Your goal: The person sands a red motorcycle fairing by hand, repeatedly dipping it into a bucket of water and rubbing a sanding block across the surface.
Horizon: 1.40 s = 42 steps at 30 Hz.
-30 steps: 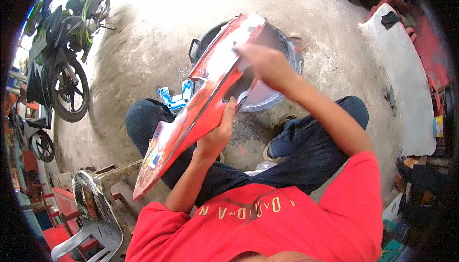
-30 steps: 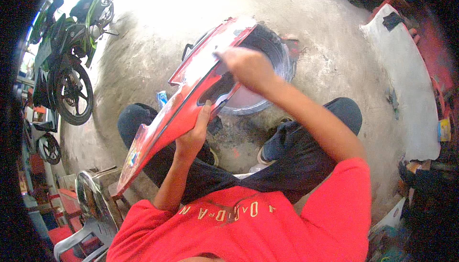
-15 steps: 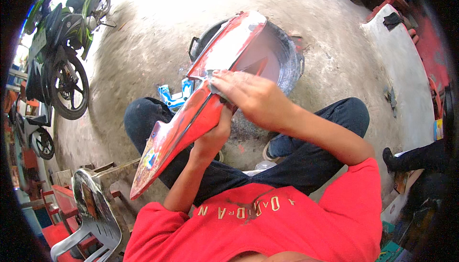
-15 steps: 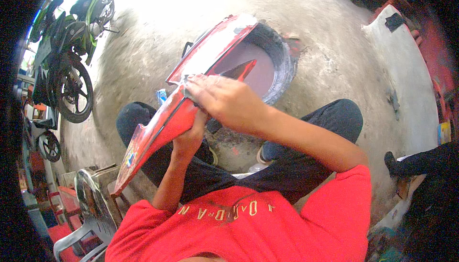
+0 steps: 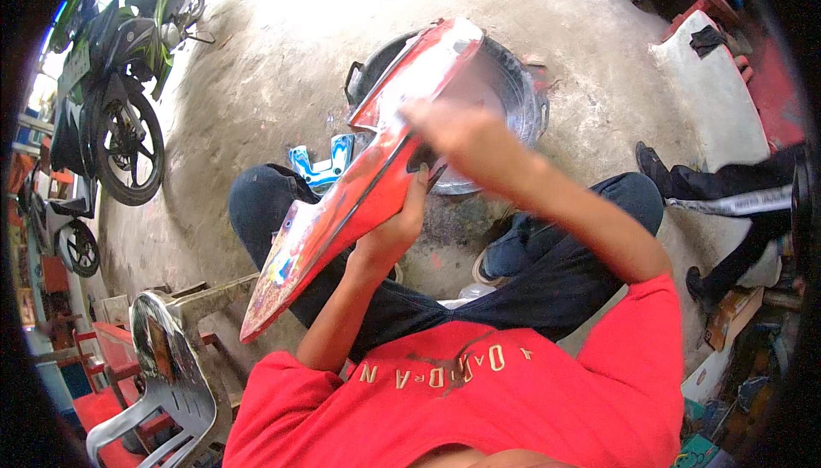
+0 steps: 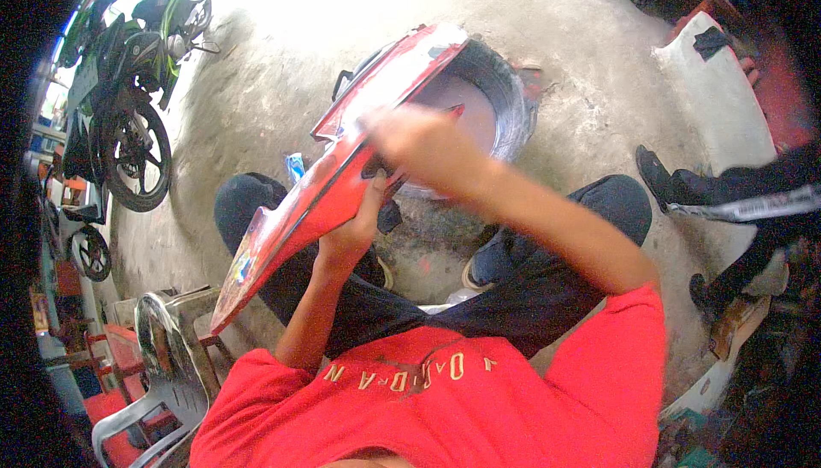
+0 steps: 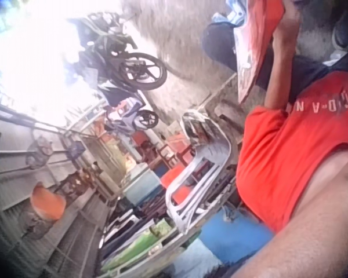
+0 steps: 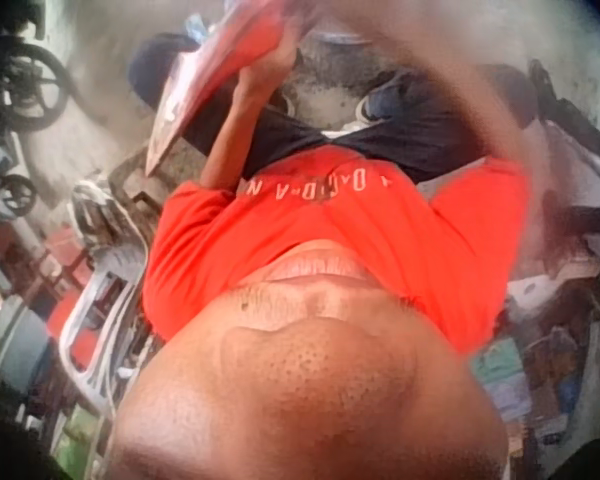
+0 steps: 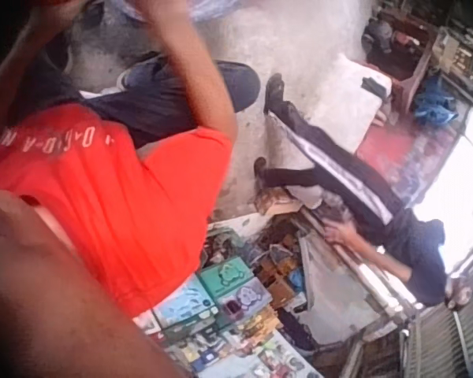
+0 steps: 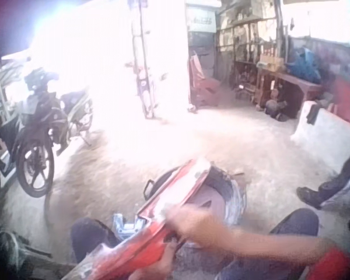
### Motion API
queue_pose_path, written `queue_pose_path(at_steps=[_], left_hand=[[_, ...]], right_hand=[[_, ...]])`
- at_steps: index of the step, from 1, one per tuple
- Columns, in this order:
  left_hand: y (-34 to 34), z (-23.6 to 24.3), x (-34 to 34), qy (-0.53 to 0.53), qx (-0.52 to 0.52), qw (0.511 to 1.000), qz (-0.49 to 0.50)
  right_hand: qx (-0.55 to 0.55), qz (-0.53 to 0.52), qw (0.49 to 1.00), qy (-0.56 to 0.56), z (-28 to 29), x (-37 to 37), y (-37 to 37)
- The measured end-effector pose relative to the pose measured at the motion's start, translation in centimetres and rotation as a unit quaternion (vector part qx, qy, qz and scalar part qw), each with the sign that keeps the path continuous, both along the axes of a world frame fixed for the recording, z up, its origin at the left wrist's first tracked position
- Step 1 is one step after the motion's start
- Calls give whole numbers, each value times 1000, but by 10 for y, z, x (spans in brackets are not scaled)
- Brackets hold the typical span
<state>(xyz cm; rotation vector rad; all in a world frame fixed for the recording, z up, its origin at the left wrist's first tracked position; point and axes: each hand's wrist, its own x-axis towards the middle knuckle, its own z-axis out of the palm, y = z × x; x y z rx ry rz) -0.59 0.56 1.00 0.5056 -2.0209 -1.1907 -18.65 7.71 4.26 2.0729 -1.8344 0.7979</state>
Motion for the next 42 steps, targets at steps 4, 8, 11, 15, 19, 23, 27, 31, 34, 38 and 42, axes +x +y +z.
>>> queue_pose_path(at_steps=[4,8,11,15,19,23,27,31,34,38,42], left_hand=[[0,10,-2,43,-15,998,-37],[1,4,-4,-12,-10,1000,-15],[-11,-8,-9,-5,-23,1000,1],[-8,-7,-6,-32,24,999,-16],[-8,-18,-9,-88,35,995,-37],[-8,-9,0,-104,-9,995,8],[-1,-6,3,-95,34,995,-12],[-14,-31,32,-195,-411,889,60],[-7,-17,20,-74,-83,993,38],[-11,-38,23,-131,-421,897,28],[-20,-55,37,-107,-403,906,67]], right_hand=[[-28,64,997,-22,13,27,8],[148,-112,980,-65,-20,-61,-7],[104,-134,984,-49,-40,-66,-20],[150,-241,957,-58,-71,-120,-27],[291,-395,864,-113,-179,-228,12],[325,-431,816,-209,-250,-185,17],[361,-389,822,-204,-304,-140,0],[489,-335,774,-223,-343,-75,-35],[521,-269,778,-223,-402,-81,-39],[418,-213,816,-339,-446,-116,-32],[202,-92,915,-337,-371,-142,-50]])
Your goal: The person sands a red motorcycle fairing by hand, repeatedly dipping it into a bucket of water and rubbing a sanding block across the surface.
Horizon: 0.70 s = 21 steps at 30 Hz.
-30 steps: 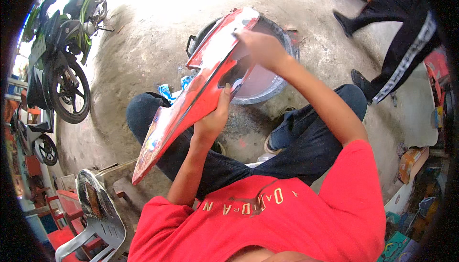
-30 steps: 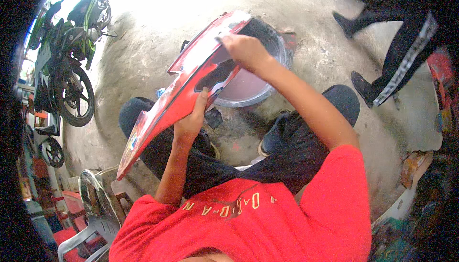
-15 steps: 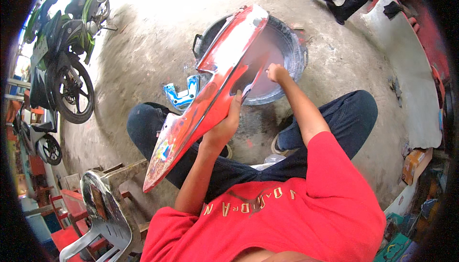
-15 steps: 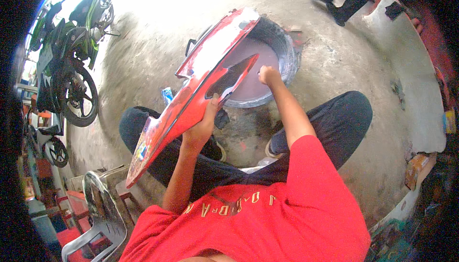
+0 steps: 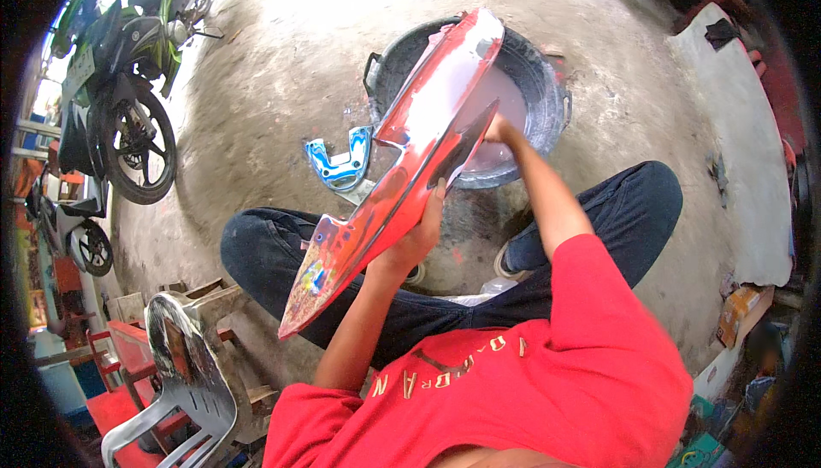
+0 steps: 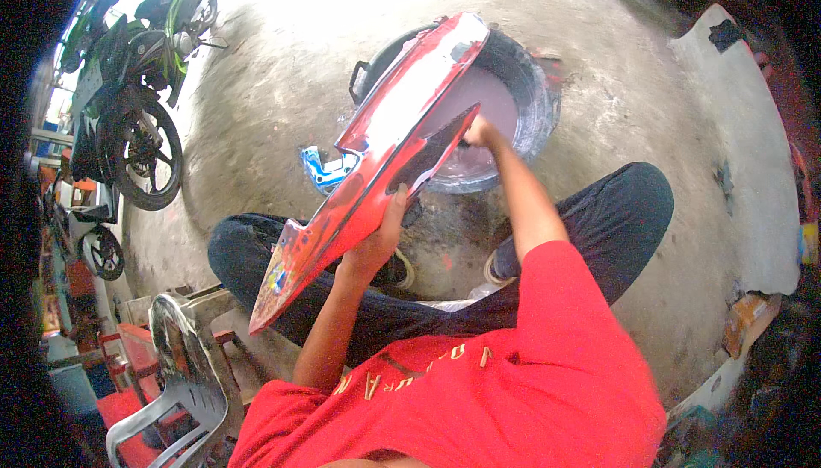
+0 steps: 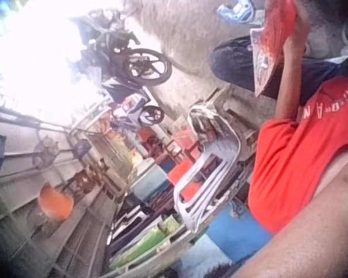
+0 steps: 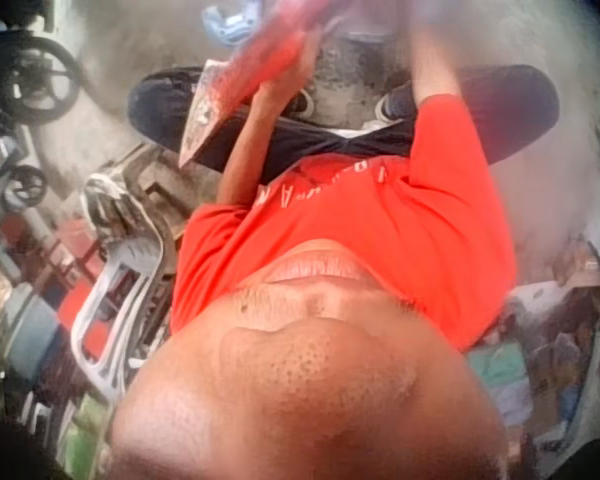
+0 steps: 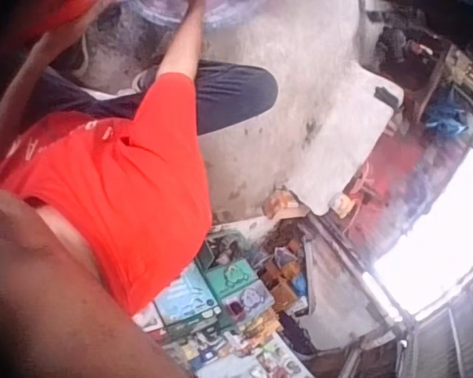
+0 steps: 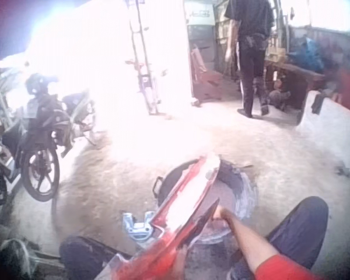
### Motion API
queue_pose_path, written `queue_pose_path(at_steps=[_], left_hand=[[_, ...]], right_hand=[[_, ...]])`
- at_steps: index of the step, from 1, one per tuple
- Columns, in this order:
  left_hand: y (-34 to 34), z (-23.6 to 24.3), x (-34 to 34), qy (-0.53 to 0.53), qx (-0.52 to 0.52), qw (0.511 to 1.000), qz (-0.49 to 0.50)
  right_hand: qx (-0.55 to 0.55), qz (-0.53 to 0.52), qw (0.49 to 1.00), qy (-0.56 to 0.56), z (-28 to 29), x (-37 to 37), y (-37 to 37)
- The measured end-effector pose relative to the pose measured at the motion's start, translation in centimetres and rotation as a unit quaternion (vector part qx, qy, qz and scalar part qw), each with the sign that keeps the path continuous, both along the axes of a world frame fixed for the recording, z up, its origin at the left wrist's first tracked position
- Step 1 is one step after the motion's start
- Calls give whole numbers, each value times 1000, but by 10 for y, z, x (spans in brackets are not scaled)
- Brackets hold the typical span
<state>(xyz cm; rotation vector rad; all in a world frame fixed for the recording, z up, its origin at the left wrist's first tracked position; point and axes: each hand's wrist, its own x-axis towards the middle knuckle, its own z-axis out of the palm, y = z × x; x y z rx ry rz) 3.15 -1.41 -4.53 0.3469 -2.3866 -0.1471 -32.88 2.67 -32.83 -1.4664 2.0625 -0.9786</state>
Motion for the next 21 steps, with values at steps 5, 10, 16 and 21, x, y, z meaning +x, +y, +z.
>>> queue_pose_path(at_steps=[5,10,16,21], left_hand=[[6,11,-11,19,145,989,-10],[8,20,-27,182,460,864,-97],[7,7,-23,130,473,866,-95],[5,14,-18,141,518,838,-103]], right_hand=[[199,-143,955,165,195,-96,23],[42,-155,987,-5,324,-80,31],[-37,-78,980,-178,357,-10,36],[-109,-43,983,-139,359,21,21]])
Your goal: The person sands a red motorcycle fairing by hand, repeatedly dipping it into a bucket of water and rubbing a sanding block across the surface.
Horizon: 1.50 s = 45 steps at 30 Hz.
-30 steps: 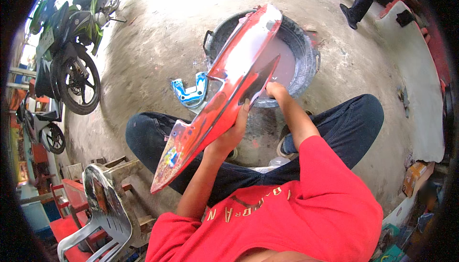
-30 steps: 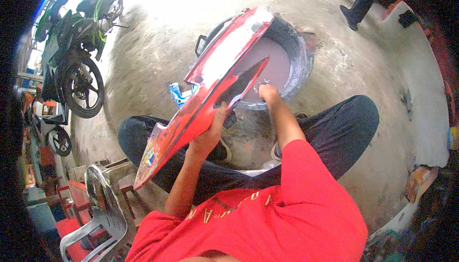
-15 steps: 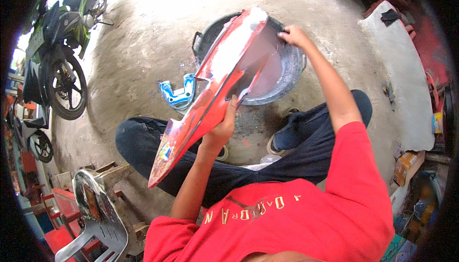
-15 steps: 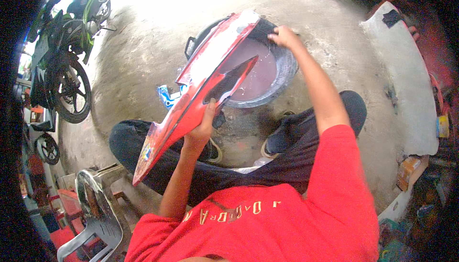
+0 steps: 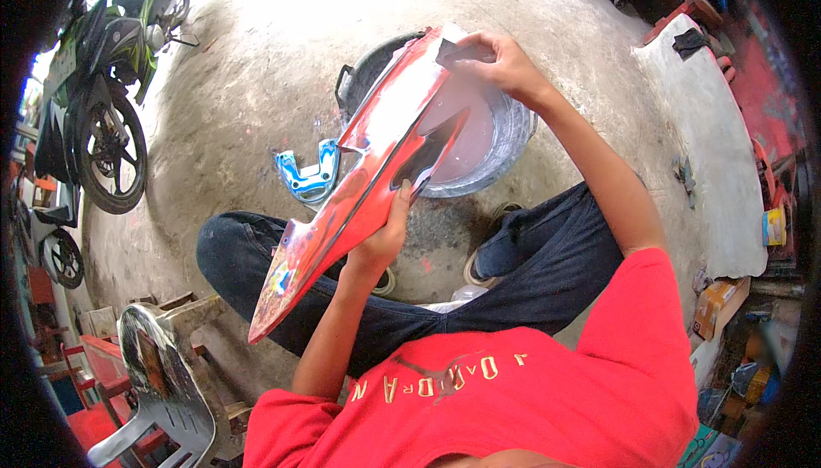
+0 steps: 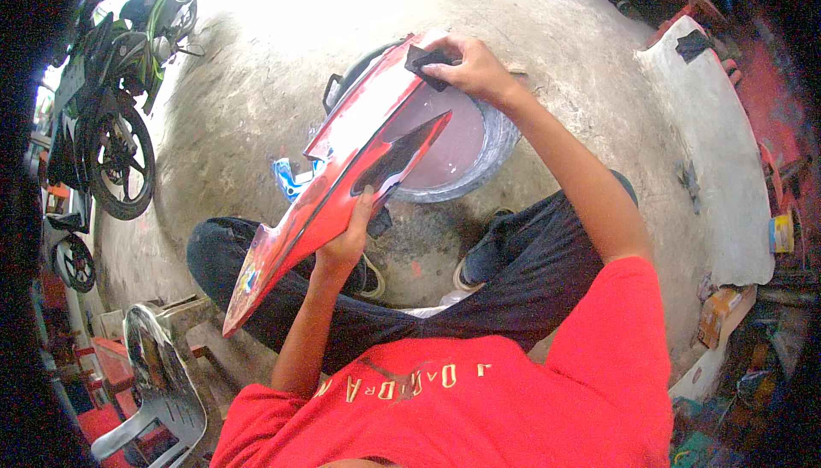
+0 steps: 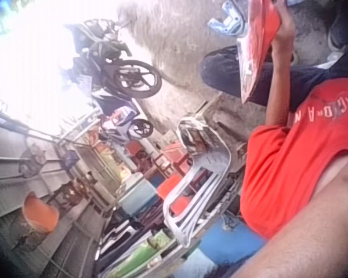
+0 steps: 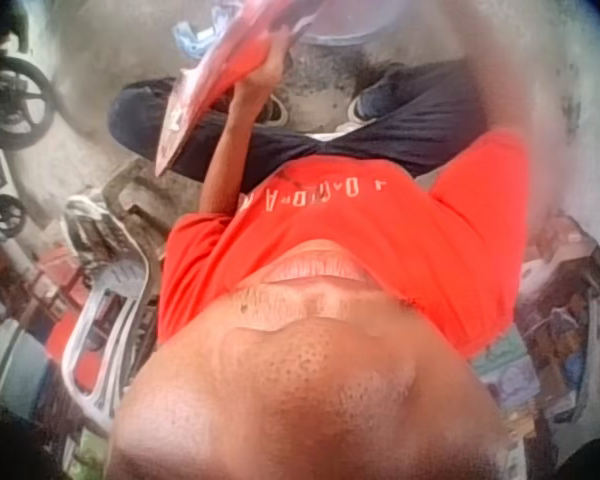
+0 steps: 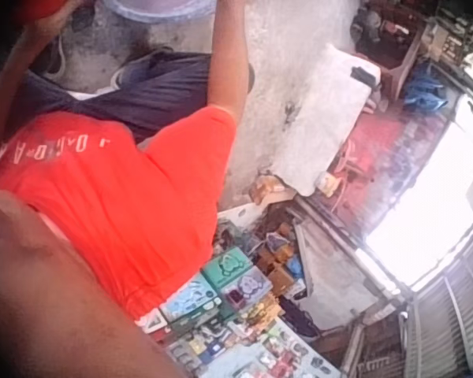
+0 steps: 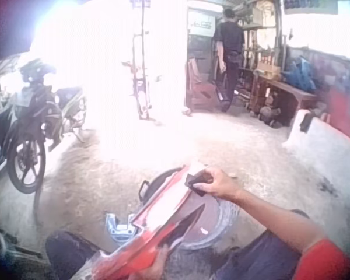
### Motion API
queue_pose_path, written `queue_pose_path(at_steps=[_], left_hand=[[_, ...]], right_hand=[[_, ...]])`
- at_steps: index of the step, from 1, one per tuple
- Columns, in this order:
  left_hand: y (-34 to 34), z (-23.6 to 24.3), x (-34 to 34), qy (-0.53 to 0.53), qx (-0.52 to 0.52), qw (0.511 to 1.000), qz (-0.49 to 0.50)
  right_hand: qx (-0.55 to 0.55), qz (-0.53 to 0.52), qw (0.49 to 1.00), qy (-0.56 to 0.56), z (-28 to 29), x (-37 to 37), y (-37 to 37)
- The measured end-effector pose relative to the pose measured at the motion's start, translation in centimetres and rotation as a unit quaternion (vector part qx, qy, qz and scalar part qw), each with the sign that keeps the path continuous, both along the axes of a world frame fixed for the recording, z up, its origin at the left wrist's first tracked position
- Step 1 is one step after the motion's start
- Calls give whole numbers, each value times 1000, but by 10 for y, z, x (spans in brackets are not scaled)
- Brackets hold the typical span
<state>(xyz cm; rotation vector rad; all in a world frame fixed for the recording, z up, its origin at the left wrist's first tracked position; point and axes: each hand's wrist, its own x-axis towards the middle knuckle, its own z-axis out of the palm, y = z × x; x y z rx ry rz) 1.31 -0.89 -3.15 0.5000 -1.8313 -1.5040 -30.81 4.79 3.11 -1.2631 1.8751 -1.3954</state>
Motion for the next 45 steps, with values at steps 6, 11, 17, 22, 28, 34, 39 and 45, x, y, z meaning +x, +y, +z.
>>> queue_pose_path(at_steps=[6,11,17,22,28,34,39,45], left_hand=[[6,31,2,-107,-247,963,8],[0,2,13,-193,-425,884,19],[2,38,-7,-46,-259,963,61],[-1,34,-5,-19,-159,987,25],[1,39,-2,-18,-106,994,14],[-1,29,-4,-4,-165,985,53],[4,32,-2,-51,-164,984,40],[0,53,-8,-17,-113,992,55]], right_hand=[[1,-44,991,130,-18,12,-6],[-21,3,966,259,-21,51,-6],[-147,127,907,375,-18,88,15],[-61,56,944,318,-29,53,1],[-139,116,914,364,-26,75,5],[-191,147,889,390,-18,104,5],[-85,7,912,401,-34,33,-3],[-135,88,872,463,-3,80,4]])
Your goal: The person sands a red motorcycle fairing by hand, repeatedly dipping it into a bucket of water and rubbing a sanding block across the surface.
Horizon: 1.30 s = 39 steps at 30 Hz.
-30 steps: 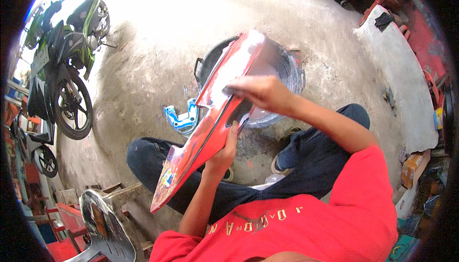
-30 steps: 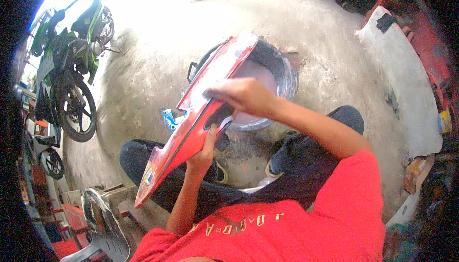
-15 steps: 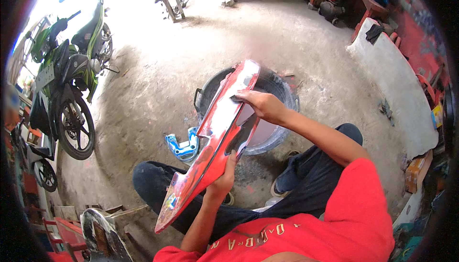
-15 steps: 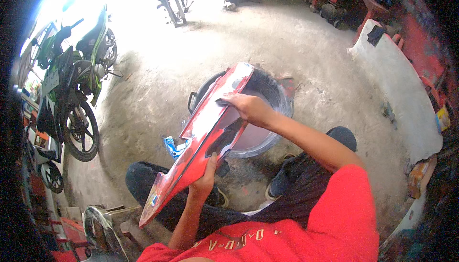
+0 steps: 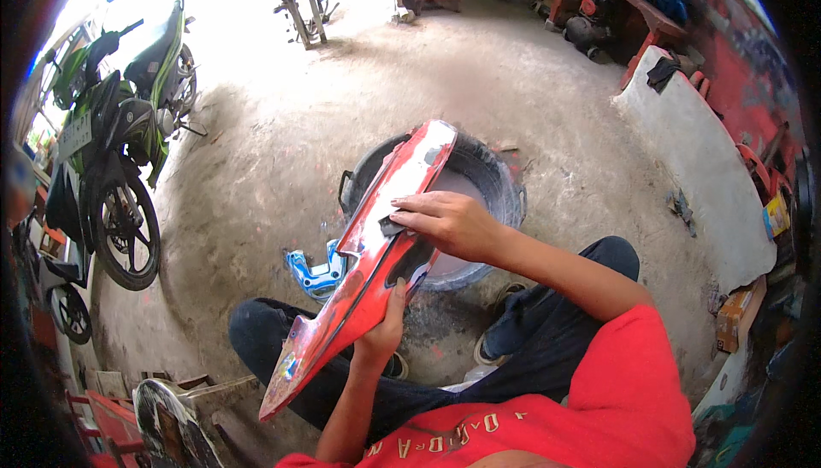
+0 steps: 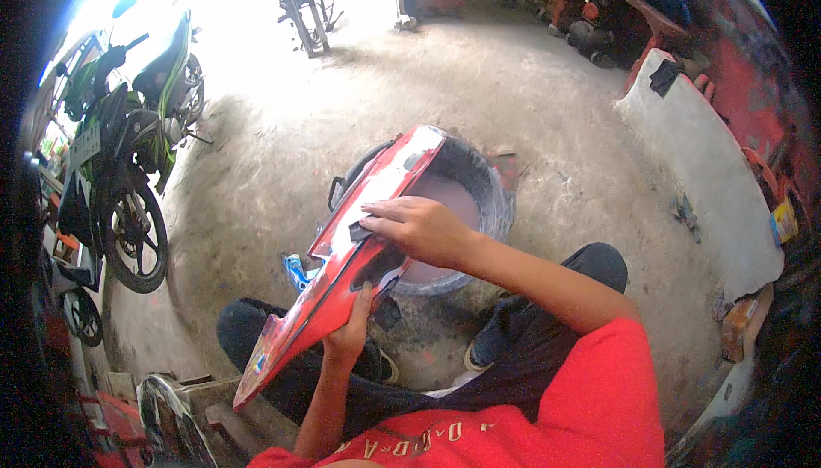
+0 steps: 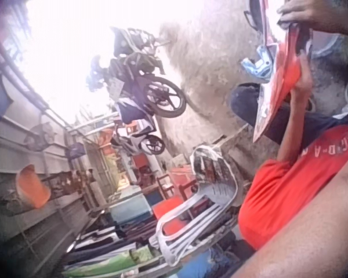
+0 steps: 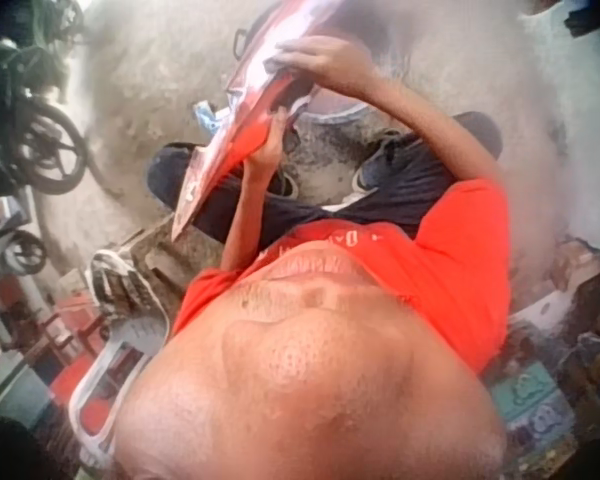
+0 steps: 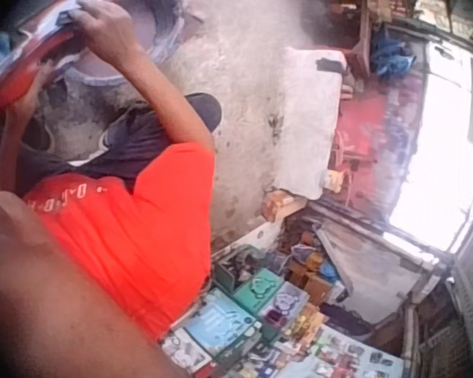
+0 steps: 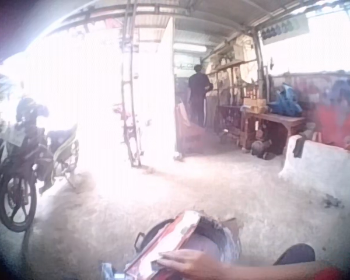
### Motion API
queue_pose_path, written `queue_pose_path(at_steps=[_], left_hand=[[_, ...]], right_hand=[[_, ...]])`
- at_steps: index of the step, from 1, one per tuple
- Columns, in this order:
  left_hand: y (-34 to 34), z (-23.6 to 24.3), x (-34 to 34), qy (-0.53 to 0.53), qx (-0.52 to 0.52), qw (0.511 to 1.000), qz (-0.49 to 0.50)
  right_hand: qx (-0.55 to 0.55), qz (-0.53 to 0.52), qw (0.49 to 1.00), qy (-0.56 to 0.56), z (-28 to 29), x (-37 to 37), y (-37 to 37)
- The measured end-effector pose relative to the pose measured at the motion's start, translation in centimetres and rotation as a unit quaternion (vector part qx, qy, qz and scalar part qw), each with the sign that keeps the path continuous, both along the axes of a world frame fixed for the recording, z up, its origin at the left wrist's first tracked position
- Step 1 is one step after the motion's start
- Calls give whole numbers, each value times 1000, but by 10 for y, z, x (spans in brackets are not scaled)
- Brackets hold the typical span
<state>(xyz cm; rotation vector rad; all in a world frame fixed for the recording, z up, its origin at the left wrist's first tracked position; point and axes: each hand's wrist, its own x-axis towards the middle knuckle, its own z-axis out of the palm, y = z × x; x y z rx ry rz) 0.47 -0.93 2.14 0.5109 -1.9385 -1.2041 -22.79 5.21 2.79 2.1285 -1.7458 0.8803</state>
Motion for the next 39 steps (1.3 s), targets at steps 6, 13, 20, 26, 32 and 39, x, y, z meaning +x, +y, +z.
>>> queue_pose_path(at_steps=[6,13,20,26,32,39], left_hand=[[-2,-16,5,-37,-51,998,-9],[2,-25,7,-21,109,993,-38],[-2,-43,8,0,-12,1000,24],[2,-45,8,-25,82,996,16],[-1,-31,7,-58,6,998,-3],[-4,-27,8,-51,-58,997,20]], right_hand=[[28,-68,996,-50,-14,-40,-1],[-1,-57,997,-48,-36,-33,2],[-45,15,998,-51,-23,16,4],[23,-17,998,-48,-28,0,1],[37,-81,995,-37,-29,-30,0],[80,-18,989,-120,-12,-17,1]])
